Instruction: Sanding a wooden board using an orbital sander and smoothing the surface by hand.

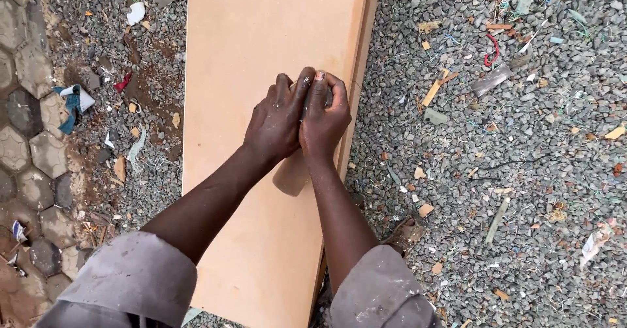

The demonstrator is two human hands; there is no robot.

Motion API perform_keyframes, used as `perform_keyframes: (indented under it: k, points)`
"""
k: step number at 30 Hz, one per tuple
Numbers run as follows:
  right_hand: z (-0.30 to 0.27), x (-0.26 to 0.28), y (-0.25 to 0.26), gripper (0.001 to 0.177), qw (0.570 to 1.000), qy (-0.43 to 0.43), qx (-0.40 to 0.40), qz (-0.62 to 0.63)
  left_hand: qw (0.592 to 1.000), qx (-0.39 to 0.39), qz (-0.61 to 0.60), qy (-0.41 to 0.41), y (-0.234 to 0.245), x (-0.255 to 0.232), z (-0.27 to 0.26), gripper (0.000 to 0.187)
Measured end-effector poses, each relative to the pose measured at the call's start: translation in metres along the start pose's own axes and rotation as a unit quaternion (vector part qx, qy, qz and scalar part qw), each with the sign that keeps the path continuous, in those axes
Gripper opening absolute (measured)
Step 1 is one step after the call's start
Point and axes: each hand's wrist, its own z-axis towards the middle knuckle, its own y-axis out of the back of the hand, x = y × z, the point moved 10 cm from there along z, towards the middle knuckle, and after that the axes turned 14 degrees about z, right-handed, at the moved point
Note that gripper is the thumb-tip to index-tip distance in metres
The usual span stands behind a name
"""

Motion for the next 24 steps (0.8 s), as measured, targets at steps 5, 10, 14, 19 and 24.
perform_keyframes:
  k: [5, 10, 14, 19, 24]
  points:
    - [-0.032, -0.017, 0.017, 0.021, 0.999, -0.020, 0.002, 0.030, 0.999, 0.042, -0.003, 0.025, -0.027, 0.007, -0.032, 0.087]
    - [-0.022, -0.002, -0.004, 0.020, 0.998, -0.022, 0.027, 0.043, 0.998, 0.029, 0.000, 0.049, -0.012, 0.010, -0.019, 0.088]
    - [0.003, 0.008, -0.022, 0.023, 0.997, 0.006, 0.039, 0.067, 0.999, -0.029, 0.017, 0.037, 0.007, 0.008, 0.005, 0.085]
    - [0.010, 0.010, -0.014, 0.025, 0.998, 0.009, 0.023, 0.061, 0.999, -0.022, 0.015, 0.024, 0.009, -0.001, 0.010, 0.086]
    - [-0.012, 0.005, -0.005, 0.023, 0.998, -0.021, 0.018, 0.052, 0.999, 0.017, 0.015, 0.042, -0.005, 0.007, -0.005, 0.088]
